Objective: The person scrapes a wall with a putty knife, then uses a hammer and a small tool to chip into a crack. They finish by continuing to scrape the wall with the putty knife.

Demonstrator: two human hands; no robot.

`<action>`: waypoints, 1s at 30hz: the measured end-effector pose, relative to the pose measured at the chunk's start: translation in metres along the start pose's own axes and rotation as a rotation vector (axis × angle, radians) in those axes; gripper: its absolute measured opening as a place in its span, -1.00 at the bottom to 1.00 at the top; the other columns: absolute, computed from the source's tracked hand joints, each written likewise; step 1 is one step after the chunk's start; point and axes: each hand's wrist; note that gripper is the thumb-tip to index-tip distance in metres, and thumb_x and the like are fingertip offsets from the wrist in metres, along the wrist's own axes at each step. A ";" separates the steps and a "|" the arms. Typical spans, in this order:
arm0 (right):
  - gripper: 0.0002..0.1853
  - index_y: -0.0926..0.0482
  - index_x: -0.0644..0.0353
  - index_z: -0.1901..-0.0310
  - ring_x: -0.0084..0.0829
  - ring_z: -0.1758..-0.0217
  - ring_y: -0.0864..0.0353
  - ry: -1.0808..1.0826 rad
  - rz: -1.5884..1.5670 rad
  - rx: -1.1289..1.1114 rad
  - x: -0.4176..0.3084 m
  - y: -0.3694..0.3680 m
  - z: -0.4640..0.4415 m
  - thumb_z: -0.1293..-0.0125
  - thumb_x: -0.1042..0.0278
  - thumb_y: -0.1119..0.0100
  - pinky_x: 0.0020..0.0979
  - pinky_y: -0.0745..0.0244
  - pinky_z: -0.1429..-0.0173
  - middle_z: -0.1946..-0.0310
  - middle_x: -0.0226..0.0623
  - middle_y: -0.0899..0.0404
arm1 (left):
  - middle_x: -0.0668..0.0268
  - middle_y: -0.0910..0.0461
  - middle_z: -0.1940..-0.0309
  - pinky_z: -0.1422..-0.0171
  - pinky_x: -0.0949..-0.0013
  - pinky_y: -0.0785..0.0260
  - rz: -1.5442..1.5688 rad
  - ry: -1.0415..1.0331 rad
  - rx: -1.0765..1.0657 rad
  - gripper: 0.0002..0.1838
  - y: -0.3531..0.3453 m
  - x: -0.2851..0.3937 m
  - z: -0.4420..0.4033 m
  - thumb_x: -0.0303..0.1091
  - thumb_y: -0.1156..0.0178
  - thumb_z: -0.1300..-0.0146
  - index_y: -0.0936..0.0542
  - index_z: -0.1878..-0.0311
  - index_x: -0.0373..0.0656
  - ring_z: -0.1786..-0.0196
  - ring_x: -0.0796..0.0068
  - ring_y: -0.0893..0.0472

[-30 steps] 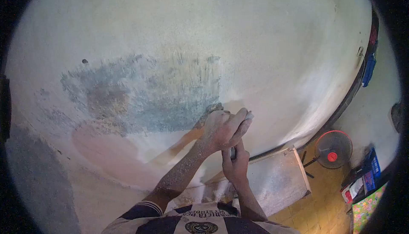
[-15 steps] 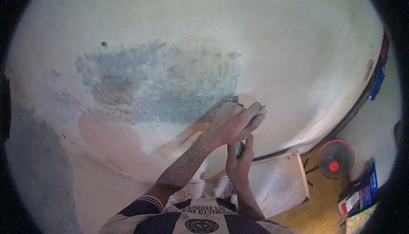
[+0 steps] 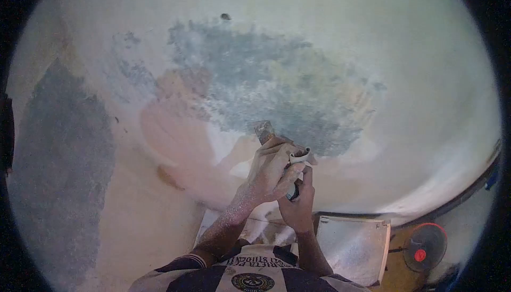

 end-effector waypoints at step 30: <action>-0.69 -0.47 0.33 -0.13 -0.64 0.61 -0.40 -0.276 -0.142 -0.230 0.015 -0.274 0.019 -0.42 0.40 0.03 -0.51 -0.34 0.51 0.53 -0.40 -0.51 | 0.21 -0.66 -0.09 -0.33 -0.01 -0.40 -0.126 -0.031 0.147 -0.75 0.267 -0.079 0.096 -0.45 -0.35 -0.11 -0.64 0.10 -0.17 -0.18 0.04 -0.61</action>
Point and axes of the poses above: each hand's wrist, its own z-axis away from the middle knuckle, its own y-axis out of the back of the hand, x = y × z
